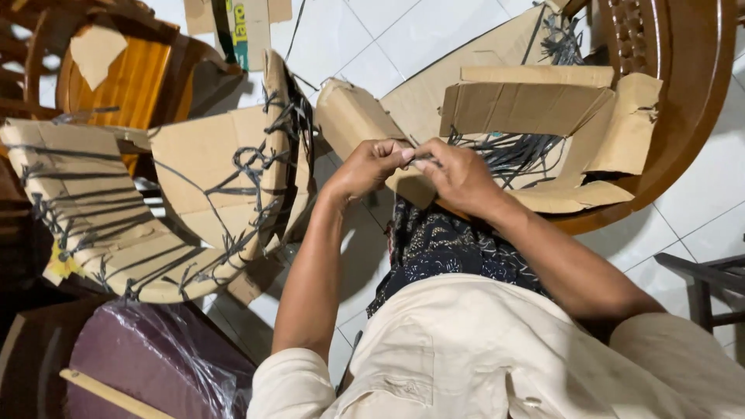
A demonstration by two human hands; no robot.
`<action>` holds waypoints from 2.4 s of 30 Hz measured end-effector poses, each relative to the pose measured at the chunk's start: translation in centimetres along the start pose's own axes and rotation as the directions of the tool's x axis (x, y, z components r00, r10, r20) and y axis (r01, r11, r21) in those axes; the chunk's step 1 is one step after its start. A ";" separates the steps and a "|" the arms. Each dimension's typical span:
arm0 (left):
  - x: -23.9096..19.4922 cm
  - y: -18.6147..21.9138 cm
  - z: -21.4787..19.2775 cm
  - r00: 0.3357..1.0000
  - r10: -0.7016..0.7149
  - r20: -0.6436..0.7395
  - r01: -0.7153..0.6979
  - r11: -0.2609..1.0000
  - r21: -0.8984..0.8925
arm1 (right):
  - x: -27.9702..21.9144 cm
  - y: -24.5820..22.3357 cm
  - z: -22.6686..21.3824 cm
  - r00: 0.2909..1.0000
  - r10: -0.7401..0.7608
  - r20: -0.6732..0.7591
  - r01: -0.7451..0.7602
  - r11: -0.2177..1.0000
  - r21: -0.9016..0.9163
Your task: Securing cardboard protective wrapping to wooden furniture legs and frames using plastic ties.
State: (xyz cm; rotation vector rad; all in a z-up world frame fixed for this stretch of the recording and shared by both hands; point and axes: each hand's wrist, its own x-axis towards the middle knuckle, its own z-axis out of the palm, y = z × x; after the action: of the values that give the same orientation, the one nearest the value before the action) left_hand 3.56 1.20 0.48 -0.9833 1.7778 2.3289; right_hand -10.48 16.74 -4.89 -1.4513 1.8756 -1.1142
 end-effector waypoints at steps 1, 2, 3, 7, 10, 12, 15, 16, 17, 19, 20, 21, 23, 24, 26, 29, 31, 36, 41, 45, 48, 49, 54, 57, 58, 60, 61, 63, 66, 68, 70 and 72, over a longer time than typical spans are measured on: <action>-0.5 -0.9 -0.6 1.000 -0.003 -0.006 0.003 1.000 -0.007 | -0.3 0.8 0.1 1.000 0.000 0.010 0.000 1.000 0.002; -0.8 -1.6 -1.3 1.000 -0.026 0.006 0.026 0.999 0.028 | -0.2 1.7 0.1 1.000 -0.028 -0.008 0.028 0.999 -0.037; -1.1 -2.3 -1.9 0.999 -0.050 0.018 0.049 0.997 0.064 | -0.2 2.5 0.0 0.998 -0.058 -0.025 0.056 0.996 -0.076; -1.9 -4.0 -2.7 0.998 -0.038 0.056 0.035 0.998 0.061 | -0.7 2.7 -0.9 0.996 -0.087 -0.009 0.086 0.989 -0.117; -1.8 -5.5 -3.5 0.999 -0.010 0.036 0.009 0.999 0.037 | -1.3 3.0 -1.2 0.996 -0.076 0.040 0.082 0.982 -0.168; -1.6 -6.4 -4.3 0.996 0.054 -0.066 -0.051 0.998 0.047 | -1.9 2.0 -1.6 0.979 -0.061 0.192 0.107 0.965 -0.238; 0.0 -8.8 -5.2 0.985 0.115 -0.131 -0.109 0.993 0.052 | -2.5 0.3 -0.7 0.965 -0.095 0.246 0.149 0.966 -0.213; 0.1 -9.1 -5.0 0.985 0.115 -0.126 -0.109 0.993 0.055 | -2.5 -0.3 -0.9 0.966 -0.092 0.241 0.146 0.966 -0.214; 0.2 -9.4 -4.8 0.976 0.116 -0.187 -0.110 0.993 0.039 | -2.5 -0.9 -1.2 0.971 -0.069 0.229 0.098 0.989 -0.114; 0.5 -10.5 -4.8 0.965 0.109 -0.240 -0.106 0.994 0.027 | -2.5 -1.9 -1.9 0.976 -0.039 0.214 0.042 0.999 -0.008; 1.0 -11.1 -4.8 0.941 0.100 -0.324 -0.098 0.995 0.020 | -2.4 -2.2 -2.5 0.988 0.038 0.152 -0.053 0.994 0.096; 1.5 -11.7 -4.9 0.909 0.090 -0.407 -0.092 0.996 0.013 | -2.3 -2.4 -3.1 0.988 0.121 0.097 -0.139 0.969 0.204; 2.7 -12.0 -5.0 0.818 0.071 -0.571 -0.064 0.997 0.033 | -1.8 -2.2 -4.3 0.978 0.209 -0.015 -0.200 0.952 0.232; 3.3 -12.2 -4.9 0.686 0.056 -0.725 -0.039 0.998 0.041 | -1.4 -2.0 -4.9 0.951 0.288 -0.110 -0.252 0.932 0.261; 3.8 -9.7 -4.1 0.657 0.004 -0.754 0.060 0.997 0.057 | -1.2 0.0 -5.3 0.897 0.391 -0.205 -0.325 0.899 0.294; 5.6 -8.6 -2.4 0.622 -0.036 -0.782 0.188 0.977 0.105 | -0.2 4.6 -5.2 0.799 0.521 -0.301 -0.424 0.843 0.332; 8.4 -9.2 -2.4 0.630 -0.011 -0.776 0.211 0.965 0.157 | 1.5 8.6 -4.5 0.769 0.551 -0.325 -0.448 0.826 0.341; 13.5 -11.7 -1.4 0.463 -0.034 -0.885 0.355 0.923 0.151 | 5.1 16.8 0.1 0.735 0.568 -0.370 -0.532 0.822 0.204; 14.4 -14.6 -2.3 0.320 -0.058 -0.946 0.505 0.855 0.119 | 8.2 23.3 5.4 0.722 0.624 -0.298 -0.626 0.773 0.100; 14.0 -16.8 -2.5 0.228 -0.061 -0.972 0.553 0.830 0.078 | 9.7 27.7 9.8 0.710 0.652 -0.267 -0.686 0.726 -0.051; 13.5 -15.8 -1.7 0.194 -0.051 -0.980 0.564 0.823 0.069 | 11.3 27.7 12.2 0.639 0.756 -0.143 -0.769 0.625 -0.133; 13.4 -15.6 -1.4 0.185 -0.061 -0.981 0.571 0.819 0.057 | 11.4 27.9 13.1 0.639 0.758 -0.130 -0.769 0.624 -0.139; 13.2 -12.9 -0.9 0.157 -0.078 -0.985 0.516 0.857 0.014 | 10.6 31.2 19.6 0.669 0.736 0.102 -0.675 0.660 -0.330; 13.0 -12.4 -0.7 0.150 -0.083 -0.985 0.488 0.873 0.001 | 8.8 32.2 23.9 0.564 0.783 0.263 -0.743 0.620 -0.252; 13.0 -12.2 -0.6 0.148 -0.085 -0.985 0.494 0.869 -0.001 | 8.1 33.1 25.2 0.560 0.784 0.269 -0.745 0.618 -0.252; 12.9 -11.9 -0.2 0.136 -0.097 -0.986 0.456 0.890 -0.025 | 6.4 34.7 27.8 0.575 0.743 0.344 -0.756 0.642 -0.123; 12.8 -11.6 -0.2 0.135 -0.098 -0.986 0.463 0.886 -0.025 | 6.5 33.9 27.9 0.570 0.744 0.349 -0.760 0.639 -0.120; 12.3 -11.1 0.0 0.168 -0.135 -0.976 0.385 0.921 -0.061 | 6.8 32.3 28.4 0.440 0.758 0.482 -0.872 0.490 0.025; 12.5 -9.1 0.8 0.222 -0.164 -0.961 0.331 0.940 -0.085 | 7.2 32.7 27.1 0.375 0.762 0.528 -0.870 0.485 -0.083; 9.9 -11.8 0.8 0.207 -0.268 -0.941 0.239 0.946 -0.217 | 8.0 33.2 26.4 0.365 0.764 0.533 -0.871 0.482 -0.095; 9.6 -11.7 0.2 0.198 -0.365 -0.910 0.136 0.929 -0.343 | 9.0 33.8 25.8 0.362 0.761 0.538 -0.867 0.487 -0.107; 11.5 -8.9 -1.2 0.153 -0.754 -0.638 -0.226 0.602 -0.766 | 10.2 34.4 25.4 0.360 0.752 0.552 -0.861 0.495 -0.113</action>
State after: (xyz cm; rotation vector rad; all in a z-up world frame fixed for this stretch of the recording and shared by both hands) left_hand -1.47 -0.64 -13.13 -3.1727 0.0971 2.0427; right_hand -11.45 2.66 -46.48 -0.4220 1.6262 -0.2910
